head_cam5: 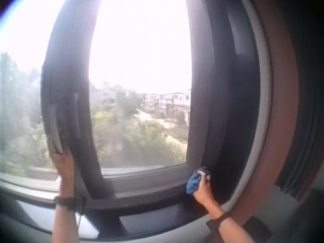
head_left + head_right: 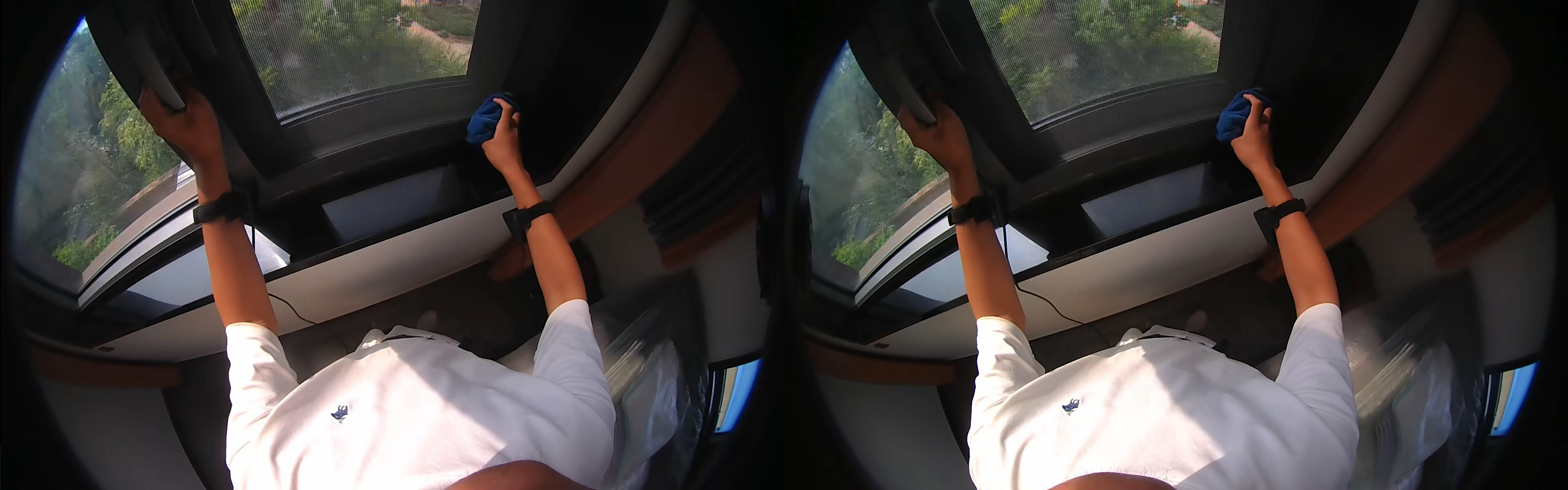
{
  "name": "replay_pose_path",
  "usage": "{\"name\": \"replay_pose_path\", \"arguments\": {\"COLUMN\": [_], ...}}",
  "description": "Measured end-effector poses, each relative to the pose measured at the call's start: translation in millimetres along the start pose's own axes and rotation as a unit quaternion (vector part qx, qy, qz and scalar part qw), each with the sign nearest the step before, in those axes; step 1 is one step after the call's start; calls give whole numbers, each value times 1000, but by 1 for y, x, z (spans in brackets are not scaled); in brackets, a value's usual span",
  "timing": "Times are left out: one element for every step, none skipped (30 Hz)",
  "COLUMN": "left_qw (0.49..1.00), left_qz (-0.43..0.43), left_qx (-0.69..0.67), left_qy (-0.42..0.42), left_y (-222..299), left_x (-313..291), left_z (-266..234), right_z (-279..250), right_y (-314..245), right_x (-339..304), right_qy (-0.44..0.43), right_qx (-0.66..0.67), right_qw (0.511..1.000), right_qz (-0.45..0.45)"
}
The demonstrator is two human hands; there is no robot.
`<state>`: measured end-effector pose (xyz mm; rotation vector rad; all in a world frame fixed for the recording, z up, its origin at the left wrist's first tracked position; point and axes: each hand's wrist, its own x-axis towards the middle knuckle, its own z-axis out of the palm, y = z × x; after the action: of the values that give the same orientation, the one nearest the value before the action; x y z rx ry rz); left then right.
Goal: The person wipes the window sill and frame with a blue and gray cloth, then moves to wipe a dark cabinet door and a clothes drying rack. The actions are continuous wiping motions across multiple surfaces in a bedroom.
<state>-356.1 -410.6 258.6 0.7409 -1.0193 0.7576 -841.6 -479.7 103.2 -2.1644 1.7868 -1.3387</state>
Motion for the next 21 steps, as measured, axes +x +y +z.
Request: {"name": "replay_pose_path", "arguments": {"left_qw": [1000, 999, 997, 998, 998, 998, 997, 998, 997, 998, 998, 998, 998, 998, 997, 998, 999, 998, 999, 998, 997], "left_qz": [10, 29, 51, 50, 53, 52, 58, 59, 61, 52, 45, 43, 45, 52, 57, 44, 30, 24, 16, 14, 20], "left_qx": [16, 33, 54, 46, 43, 42, 34, 29, 26, 27, 30, 38, 37, 40, 43, 40, 41, 45, 45, 49, 60], "left_qy": [3, 3, 6, 5, 9, 11, 21, 26, 29, 25, 20, 17, 19, 19, 16, 16, 16, 24, 25, 31, 34], "left_y": [-2, -3, -4, -4, -4, -3, -2, -1, -1, -1, 0, -1, -1, -3, -4, -4, -5, -5, -6, -5, -5], "left_x": [-3, -3, -4, -3, -1, 0, 1, 2, 3, 3, 4, 4, 4, 4, 4, 4, 4, 4, 3, 3, 3], "left_z": [-1, -2, -2, -2, -3, -2, -2, -2, -1, -2, -1, -2, -1, -2, -1, -1, -2, -2, -2, -3, -3], "right_z": [-2, -8, -17, -25, -31, -37, -40, -42, -43, -40, -37, -32, -27, -20, -13, -8, -5, -5, -7, -13, -20], "right_y": [-3, -8, -13, -19, -27, -34, -41, -45, -49, -52, -53, -52, -50, -48, -45, -42, -39, -37, -36, -36, -37], "right_x": [0, 9, 19, 31, 46, 60, 70, 75, 79, 76, 70, 59, 48, 33, 17, 5, -1, -6, -4, 3, 13], "right_qy": [26, 33, 46, 91, 171, 204, 245, 237, 234, 233, 203, 177, 166, 87, 27, -18, -76, -41, -1, 13, 32], "right_qx": [5, 12, 16, 59, 39, 52, 67, 38, 8, -22, -10, 0, 11, 27, 47, 22, -8, -21, -9, -1, 5], "right_qw": [1000, 999, 999, 994, 978, 967, 947, 957, 960, 959, 970, 977, 978, 994, 999, 999, 993, 998, 1000, 999, 998], "right_qz": [-8, -3, 13, -6, -110, -144, -197, -165, -154, -163, -131, -120, -125, -57, -2, 29, 86, 43, -15, -39, -56]}}
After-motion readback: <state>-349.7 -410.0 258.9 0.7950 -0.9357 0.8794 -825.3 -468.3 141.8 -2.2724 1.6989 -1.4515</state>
